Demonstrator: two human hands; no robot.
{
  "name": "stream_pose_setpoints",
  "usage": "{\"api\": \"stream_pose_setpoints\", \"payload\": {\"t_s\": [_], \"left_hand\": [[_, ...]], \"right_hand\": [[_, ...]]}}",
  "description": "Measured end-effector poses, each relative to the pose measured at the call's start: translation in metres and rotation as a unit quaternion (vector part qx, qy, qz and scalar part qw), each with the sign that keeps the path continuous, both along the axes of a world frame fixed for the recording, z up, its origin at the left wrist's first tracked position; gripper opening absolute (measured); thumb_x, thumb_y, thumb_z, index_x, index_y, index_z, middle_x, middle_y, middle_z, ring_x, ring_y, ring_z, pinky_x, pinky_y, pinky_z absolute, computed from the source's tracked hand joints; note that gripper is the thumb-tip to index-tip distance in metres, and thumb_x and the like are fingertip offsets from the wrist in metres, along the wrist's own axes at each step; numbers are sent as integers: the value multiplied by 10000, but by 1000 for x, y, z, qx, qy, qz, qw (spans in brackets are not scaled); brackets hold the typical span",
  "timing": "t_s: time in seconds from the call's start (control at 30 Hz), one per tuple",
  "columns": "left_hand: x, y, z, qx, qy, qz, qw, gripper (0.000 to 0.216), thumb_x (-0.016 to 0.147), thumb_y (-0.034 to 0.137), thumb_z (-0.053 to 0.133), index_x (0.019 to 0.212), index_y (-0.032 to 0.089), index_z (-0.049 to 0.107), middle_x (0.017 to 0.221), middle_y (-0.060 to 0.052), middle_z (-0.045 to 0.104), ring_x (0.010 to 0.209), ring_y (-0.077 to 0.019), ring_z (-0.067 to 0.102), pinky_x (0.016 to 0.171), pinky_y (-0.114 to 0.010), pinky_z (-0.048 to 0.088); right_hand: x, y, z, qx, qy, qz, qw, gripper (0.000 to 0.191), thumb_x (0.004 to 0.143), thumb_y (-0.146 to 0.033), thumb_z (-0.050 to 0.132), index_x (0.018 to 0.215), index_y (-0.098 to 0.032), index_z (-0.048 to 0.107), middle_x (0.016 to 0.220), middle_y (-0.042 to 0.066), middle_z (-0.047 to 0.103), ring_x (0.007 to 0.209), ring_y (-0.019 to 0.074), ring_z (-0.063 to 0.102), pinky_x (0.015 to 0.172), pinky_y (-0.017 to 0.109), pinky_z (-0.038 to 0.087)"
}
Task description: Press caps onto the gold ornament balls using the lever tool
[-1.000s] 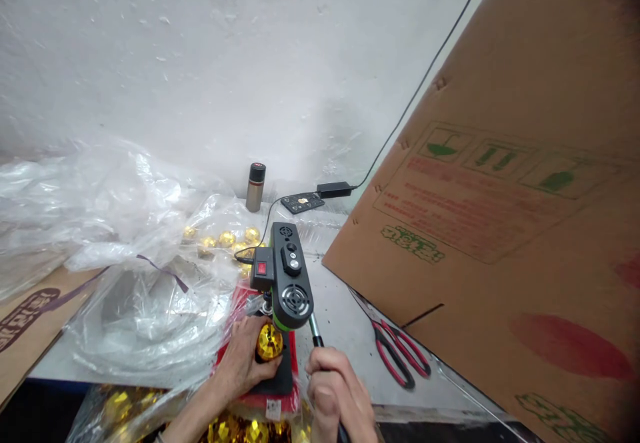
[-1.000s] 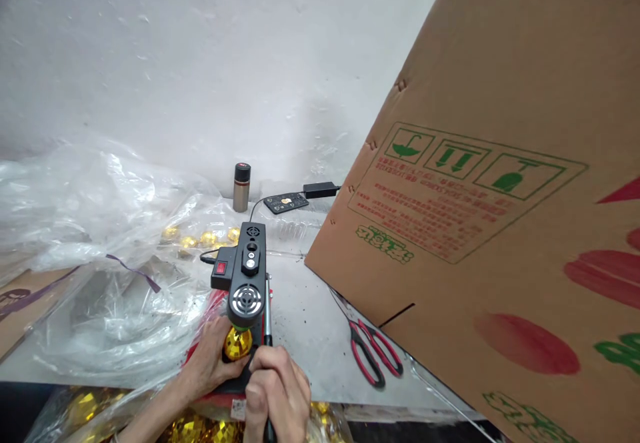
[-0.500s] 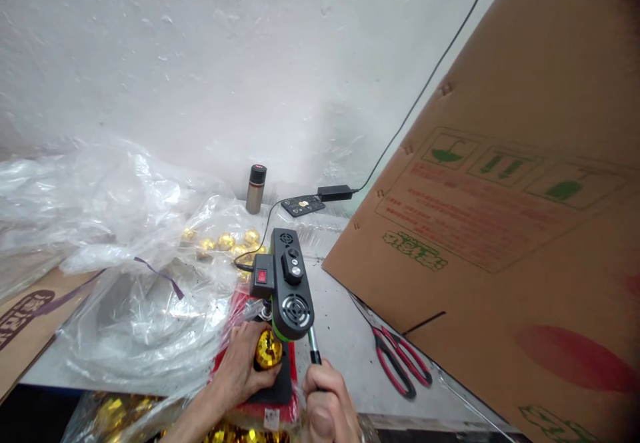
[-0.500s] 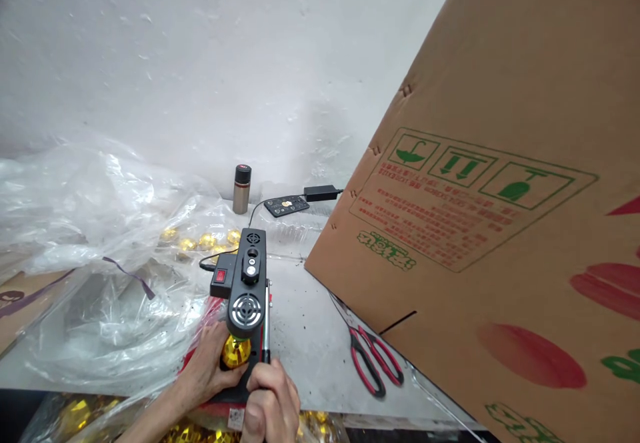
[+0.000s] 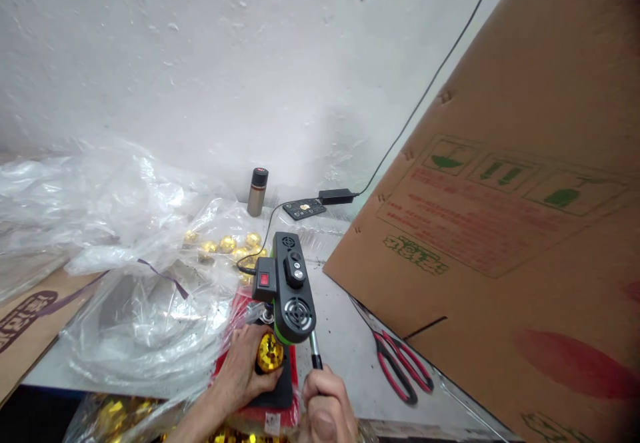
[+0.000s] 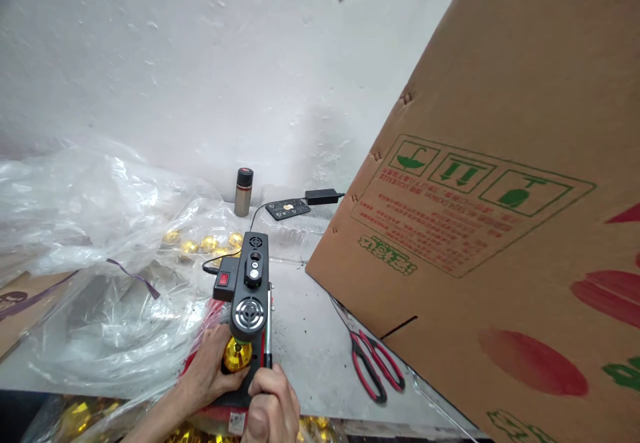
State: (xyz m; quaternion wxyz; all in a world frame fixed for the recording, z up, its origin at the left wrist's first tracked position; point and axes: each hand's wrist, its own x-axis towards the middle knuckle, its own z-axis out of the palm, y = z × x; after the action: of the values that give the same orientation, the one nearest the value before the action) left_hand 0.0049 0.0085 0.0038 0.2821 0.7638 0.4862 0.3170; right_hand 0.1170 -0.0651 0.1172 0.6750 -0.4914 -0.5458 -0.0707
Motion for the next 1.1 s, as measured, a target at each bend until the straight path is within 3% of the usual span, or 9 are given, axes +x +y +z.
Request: {"api": "stream_pose_setpoints", "payload": {"t_s": [0.1, 0.3, 0.43, 0.57, 0.73, 0.8, 0.87, 0.97, 1.1], "left_hand": [[0, 0, 1, 3, 1, 0, 1000, 415, 716, 237, 782, 1115, 212, 670, 1032, -91, 727, 969, -346, 673, 900, -487, 521], [0, 2, 5, 0, -14, -10, 1000, 446, 722, 241, 776, 1157, 201, 683, 1085, -109, 748, 997, -351, 681, 912, -493, 525], [-1, 3, 6, -11, -15, -7, 1000, 415, 723, 248, 770, 1128, 198, 692, 1053, -110, 745, 992, -359, 678, 903, -494, 528], [-1, 3, 4, -7, -20, -13, 1000, 430, 729, 254, 778, 1149, 210, 697, 1066, -105, 746, 997, -351, 676, 913, -489, 528], [0, 2, 2, -3, -26, -2, 1000, 455, 731, 248, 792, 1178, 215, 706, 1089, -106, 751, 1005, -350, 679, 917, -484, 535], [1, 2, 3, -3, -23, -3, 1000, 464, 727, 243, 794, 1182, 208, 709, 1090, -110, 752, 1013, -353, 681, 925, -492, 539], [1, 4, 6, -5, -20, -7, 1000, 476, 730, 237, 788, 1198, 205, 710, 1106, -116, 758, 1024, -354, 685, 938, -505, 546], [1, 3, 3, -9, -16, -11, 1000, 521, 728, 226, 785, 1243, 201, 713, 1140, -127, 770, 1054, -369, 697, 963, -539, 560], [-11, -12, -28, 25, -20, -11, 999, 669, 737, 233, 811, 1393, 234, 678, 1306, -149, 766, 1202, -404, 696, 1049, -574, 568]], "right_hand": [[-8, 1, 0, 2, 37, -12, 999, 432, 1148, -198, 341, 727, -223, 432, 764, -50, 519, 653, 99, 495, 972, 303, 513], [-13, 0, 0, 0, 86, 12, 996, 448, 1168, -304, 370, 734, -222, 442, 783, -51, 515, 685, 106, 472, 977, 311, 491], [-2, 4, -5, 17, 36, 6, 999, 444, 1164, -283, 372, 733, -225, 467, 745, -51, 534, 642, 104, 488, 908, 300, 499], [7, 8, -15, 53, -28, 18, 998, 428, 1154, -246, 369, 737, -229, 464, 714, -53, 524, 591, 102, 482, 839, 287, 515], [-7, 4, -40, 13, 26, -6, 1000, 390, 1148, -243, 346, 779, -227, 468, 792, -26, 559, 697, 130, 553, 962, 357, 515], [-10, 0, -43, 5, 33, 5, 999, 405, 1150, -260, 336, 778, -226, 491, 800, -10, 569, 718, 148, 560, 924, 370, 519], [-8, -2, -33, -6, 35, 17, 999, 418, 1148, -257, 352, 759, -224, 502, 782, -3, 557, 721, 157, 554, 861, 360, 507], [-4, -4, 6, -32, 68, 45, 996, 405, 1137, -219, 420, 738, -219, 488, 770, -3, 536, 663, 134, 498, 663, 298, 395], [-3, 0, 61, -35, 124, 95, 987, 375, 1123, -149, 470, 759, -204, 542, 747, -17, 532, 609, 101, 461, 596, 289, 334]]}}
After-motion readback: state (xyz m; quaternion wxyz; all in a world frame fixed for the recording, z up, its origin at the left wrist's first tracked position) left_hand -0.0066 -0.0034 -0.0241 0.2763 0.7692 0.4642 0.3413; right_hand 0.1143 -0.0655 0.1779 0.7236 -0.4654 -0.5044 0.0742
